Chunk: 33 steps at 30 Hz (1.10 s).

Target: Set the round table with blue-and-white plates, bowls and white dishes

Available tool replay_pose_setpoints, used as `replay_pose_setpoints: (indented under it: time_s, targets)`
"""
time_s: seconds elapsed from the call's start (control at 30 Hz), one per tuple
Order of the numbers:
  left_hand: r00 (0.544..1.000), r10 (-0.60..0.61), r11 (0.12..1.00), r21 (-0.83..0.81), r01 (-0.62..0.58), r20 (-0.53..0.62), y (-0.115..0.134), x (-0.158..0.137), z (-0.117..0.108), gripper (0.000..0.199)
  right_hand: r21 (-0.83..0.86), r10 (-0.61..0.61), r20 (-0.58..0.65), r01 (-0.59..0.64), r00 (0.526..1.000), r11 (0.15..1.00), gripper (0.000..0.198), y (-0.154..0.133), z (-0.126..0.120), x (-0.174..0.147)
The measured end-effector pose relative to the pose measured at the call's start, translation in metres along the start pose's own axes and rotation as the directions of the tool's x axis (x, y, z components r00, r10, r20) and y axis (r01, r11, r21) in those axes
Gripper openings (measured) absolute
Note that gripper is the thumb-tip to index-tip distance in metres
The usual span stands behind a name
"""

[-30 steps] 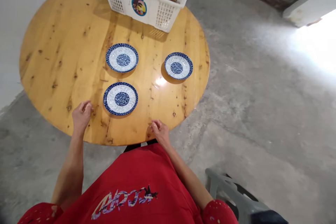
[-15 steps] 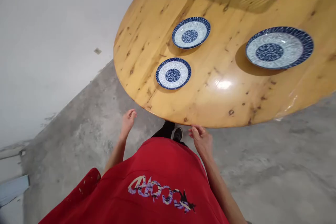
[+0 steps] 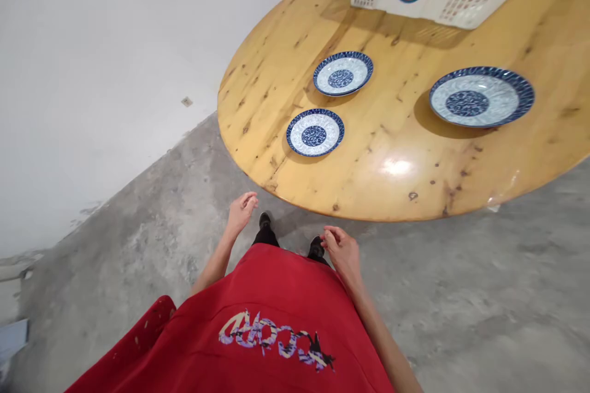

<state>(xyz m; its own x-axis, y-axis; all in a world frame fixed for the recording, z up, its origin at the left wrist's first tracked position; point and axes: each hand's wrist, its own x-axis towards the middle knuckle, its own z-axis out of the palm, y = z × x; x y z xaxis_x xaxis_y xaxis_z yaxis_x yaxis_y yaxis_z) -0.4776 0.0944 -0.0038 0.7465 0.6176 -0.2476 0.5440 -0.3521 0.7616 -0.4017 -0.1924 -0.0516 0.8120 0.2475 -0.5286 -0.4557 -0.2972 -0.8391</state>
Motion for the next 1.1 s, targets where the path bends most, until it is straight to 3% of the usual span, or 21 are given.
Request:
replay_pose_setpoints:
  time_s: [0.17, 0.43, 0.6, 0.7, 0.83, 1.0, 1.1]
  targets:
    - [0.99, 0.112, 0.993, 0.027, -0.115, 0.088, -0.013, 0.033, -0.028, 0.025, 0.102, 0.019, -0.133, -0.006, 0.991, 0.995, 0.043, -0.018, 0.037, 0.019]
    - [0.999, 0.043, 0.996, 0.078, -0.041, -0.028, -0.093, 0.091, -0.139, 0.028, 0.261, 0.046, -0.105, -0.017, 0.993, 0.965, 0.026, -0.073, 0.171, 0.037]
    - [0.996, 0.077, 0.993, 0.088, -0.082, 0.054, -0.108, 0.135, -0.174, 0.031, 0.412, 0.114, -0.13, -0.051, 0.985, 0.91, 0.025, -0.093, 0.229, 0.038]
    - [0.983, 0.134, 0.988, 0.065, -0.143, 0.126, -0.093, 0.164, -0.171, 0.033, 0.455, 0.133, -0.184, -0.036, 0.974, 0.89, 0.024, -0.101, 0.231, 0.042]
    - [0.942, 0.234, 0.97, -0.001, -0.241, 0.241, -0.056, 0.196, -0.144, 0.038, 0.517, 0.172, -0.336, 0.029, 0.926, 0.855, 0.028, -0.11, 0.204, 0.059]
    - [0.891, 0.309, 0.949, -0.044, -0.313, 0.332, -0.014, 0.23, -0.108, 0.042, 0.559, 0.208, -0.475, 0.111, 0.855, 0.822, 0.028, -0.126, 0.172, 0.102]
    - [0.875, 0.29, 0.952, -0.023, -0.305, 0.387, 0.001, 0.248, -0.096, 0.047, 0.593, 0.208, -0.483, 0.142, 0.85, 0.793, 0.029, -0.136, 0.166, 0.129]
